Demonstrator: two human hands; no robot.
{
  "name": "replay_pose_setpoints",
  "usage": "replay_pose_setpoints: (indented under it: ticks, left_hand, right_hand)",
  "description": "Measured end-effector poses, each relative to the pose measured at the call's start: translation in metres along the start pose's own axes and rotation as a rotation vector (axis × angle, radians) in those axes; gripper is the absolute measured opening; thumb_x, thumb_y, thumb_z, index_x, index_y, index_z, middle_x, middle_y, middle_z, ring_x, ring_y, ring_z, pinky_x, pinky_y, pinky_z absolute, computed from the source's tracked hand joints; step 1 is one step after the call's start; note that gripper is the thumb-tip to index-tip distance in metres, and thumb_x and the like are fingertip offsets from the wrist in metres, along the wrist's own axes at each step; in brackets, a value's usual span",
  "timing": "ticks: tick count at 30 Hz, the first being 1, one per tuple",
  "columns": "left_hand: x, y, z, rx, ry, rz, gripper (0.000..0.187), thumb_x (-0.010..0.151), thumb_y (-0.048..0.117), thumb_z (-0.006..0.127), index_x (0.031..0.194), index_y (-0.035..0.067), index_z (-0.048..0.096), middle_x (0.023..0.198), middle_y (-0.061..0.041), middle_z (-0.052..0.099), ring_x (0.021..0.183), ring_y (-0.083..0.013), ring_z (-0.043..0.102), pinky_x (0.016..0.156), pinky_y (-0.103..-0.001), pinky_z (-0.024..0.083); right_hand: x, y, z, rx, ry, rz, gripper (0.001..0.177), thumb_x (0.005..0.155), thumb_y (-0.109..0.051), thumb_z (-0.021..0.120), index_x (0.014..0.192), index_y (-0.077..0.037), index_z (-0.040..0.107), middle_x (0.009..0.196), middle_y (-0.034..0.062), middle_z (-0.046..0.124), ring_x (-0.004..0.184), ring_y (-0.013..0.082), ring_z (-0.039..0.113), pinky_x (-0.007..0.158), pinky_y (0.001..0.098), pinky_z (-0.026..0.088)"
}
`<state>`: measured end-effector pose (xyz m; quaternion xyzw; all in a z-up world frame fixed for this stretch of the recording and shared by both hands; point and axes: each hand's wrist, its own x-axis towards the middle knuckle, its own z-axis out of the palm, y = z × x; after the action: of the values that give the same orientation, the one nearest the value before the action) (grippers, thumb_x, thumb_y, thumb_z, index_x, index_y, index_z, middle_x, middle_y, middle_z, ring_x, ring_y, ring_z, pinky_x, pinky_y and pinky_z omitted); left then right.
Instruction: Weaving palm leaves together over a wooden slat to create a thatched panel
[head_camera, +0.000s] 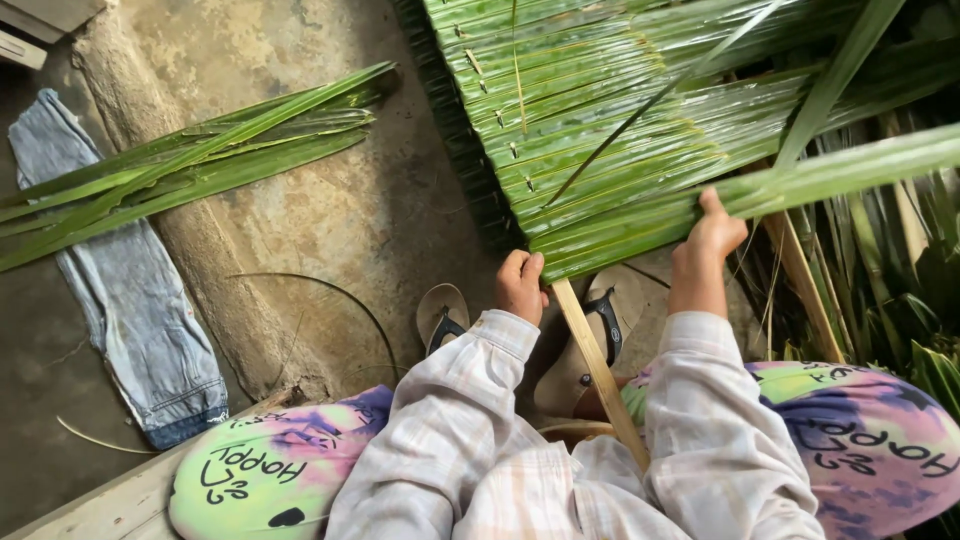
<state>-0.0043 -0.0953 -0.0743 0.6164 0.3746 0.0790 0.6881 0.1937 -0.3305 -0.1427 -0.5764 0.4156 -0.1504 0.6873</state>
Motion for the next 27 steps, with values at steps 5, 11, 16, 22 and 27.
replay_pose_setpoints:
  ticks: [5, 11, 16, 22, 27]
  left_hand:
    - [0.006, -0.001, -0.005, -0.271, -0.093, -0.095, 0.028, 0.103, 0.033, 0.055, 0.088, 0.012, 0.065, 0.053, -0.013, 0.059, 0.038, -0.0184, 0.056, 0.033, -0.024, 0.039]
    - [0.017, 0.015, 0.012, 0.337, -0.087, 0.352, 0.006, 0.088, 0.005, 0.063, 0.091, 0.000, 0.061, 0.077, -0.031, 0.066, 0.084, -0.0503, 0.070, 0.069, -0.056, 0.055]
    - [0.033, 0.009, 0.016, 0.387, -0.027, 0.144, 0.019, 0.082, 0.014, 0.073, 0.097, 0.007, 0.065, 0.087, -0.017, 0.075, 0.097, -0.0410, 0.072, 0.086, -0.055, 0.058]
    - [0.022, -0.005, -0.001, 0.554, 0.073, 0.303, 0.020, 0.096, 0.035, 0.054, 0.092, 0.016, 0.060, 0.085, -0.012, 0.072, 0.088, -0.0400, 0.072, 0.079, -0.054, 0.057]
    - [0.003, 0.013, -0.018, 0.686, 0.152, 0.456, 0.030, 0.103, 0.035, 0.052, 0.077, 0.020, 0.053, 0.070, -0.007, 0.065, 0.076, -0.0317, 0.073, 0.065, -0.042, 0.057]
  right_hand:
    - [0.001, -0.010, 0.006, 0.049, -0.040, -0.015, 0.060, 0.078, -0.015, 0.094, 0.118, 0.015, 0.061, 0.107, 0.0285, 0.069, 0.097, 0.0337, 0.075, 0.079, 0.0562, 0.060]
    - [0.003, -0.014, -0.013, 0.058, -0.020, -0.055, 0.064, 0.077, -0.014, 0.096, 0.122, 0.012, 0.059, 0.106, 0.0258, 0.068, 0.093, 0.0305, 0.075, 0.076, 0.0517, 0.062]
    - [-0.012, -0.021, -0.011, 0.103, -0.042, -0.067, 0.064, 0.080, -0.013, 0.095, 0.125, 0.008, 0.055, 0.109, 0.0252, 0.067, 0.095, 0.0329, 0.077, 0.077, 0.0531, 0.062]
    - [-0.022, -0.018, -0.012, 0.146, 0.007, -0.092, 0.070, 0.081, -0.012, 0.095, 0.131, 0.008, 0.051, 0.119, 0.0287, 0.063, 0.101, 0.0335, 0.074, 0.081, 0.0534, 0.063]
    - [-0.003, 0.017, -0.025, 0.132, 0.070, -0.061, 0.071, 0.081, -0.010, 0.093, 0.135, 0.007, 0.050, 0.124, 0.0297, 0.062, 0.106, 0.0351, 0.074, 0.087, 0.0528, 0.061]
